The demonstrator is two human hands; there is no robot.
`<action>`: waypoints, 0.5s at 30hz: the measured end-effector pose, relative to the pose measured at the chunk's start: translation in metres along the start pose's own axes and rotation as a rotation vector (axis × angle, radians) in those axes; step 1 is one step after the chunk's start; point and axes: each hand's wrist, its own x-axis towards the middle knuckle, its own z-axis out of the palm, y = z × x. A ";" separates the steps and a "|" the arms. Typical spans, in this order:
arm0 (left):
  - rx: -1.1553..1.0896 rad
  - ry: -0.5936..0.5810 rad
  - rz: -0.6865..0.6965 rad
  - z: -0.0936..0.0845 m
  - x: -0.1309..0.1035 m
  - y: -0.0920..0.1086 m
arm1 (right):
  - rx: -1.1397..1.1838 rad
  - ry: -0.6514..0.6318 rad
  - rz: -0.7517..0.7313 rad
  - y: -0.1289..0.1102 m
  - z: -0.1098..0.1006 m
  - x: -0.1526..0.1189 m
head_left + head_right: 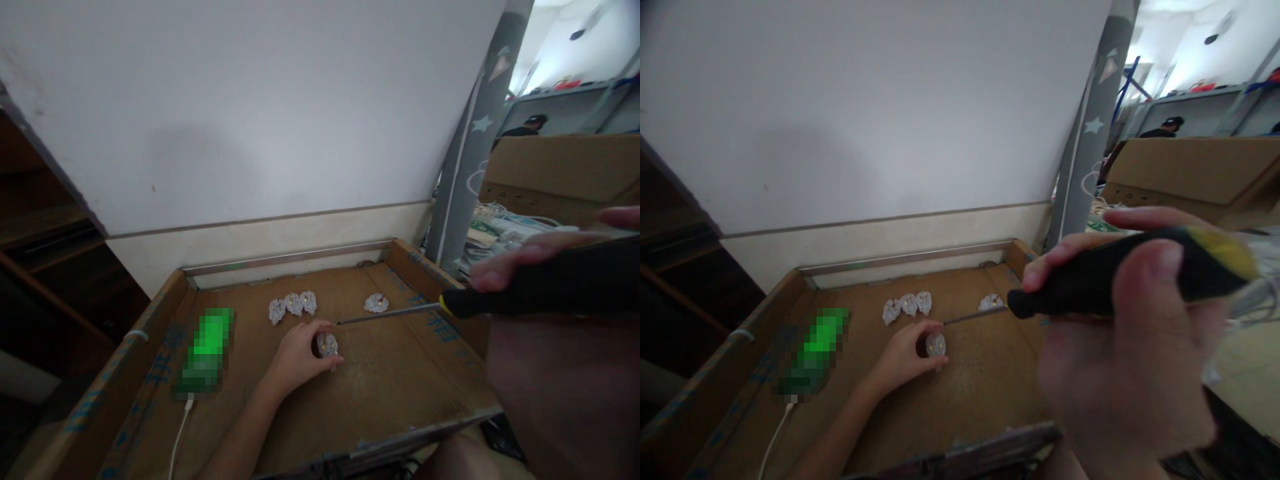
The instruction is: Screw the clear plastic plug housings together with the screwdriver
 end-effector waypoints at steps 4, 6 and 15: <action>-0.031 -0.008 0.008 0.002 0.000 0.000 | 0.022 -0.004 0.030 0.002 0.017 -0.004; -0.023 -0.011 0.008 0.002 0.000 0.001 | 0.045 0.005 0.072 0.006 0.019 -0.005; -0.023 -0.002 0.020 0.003 0.000 0.002 | 0.081 -0.056 0.099 0.015 0.026 -0.008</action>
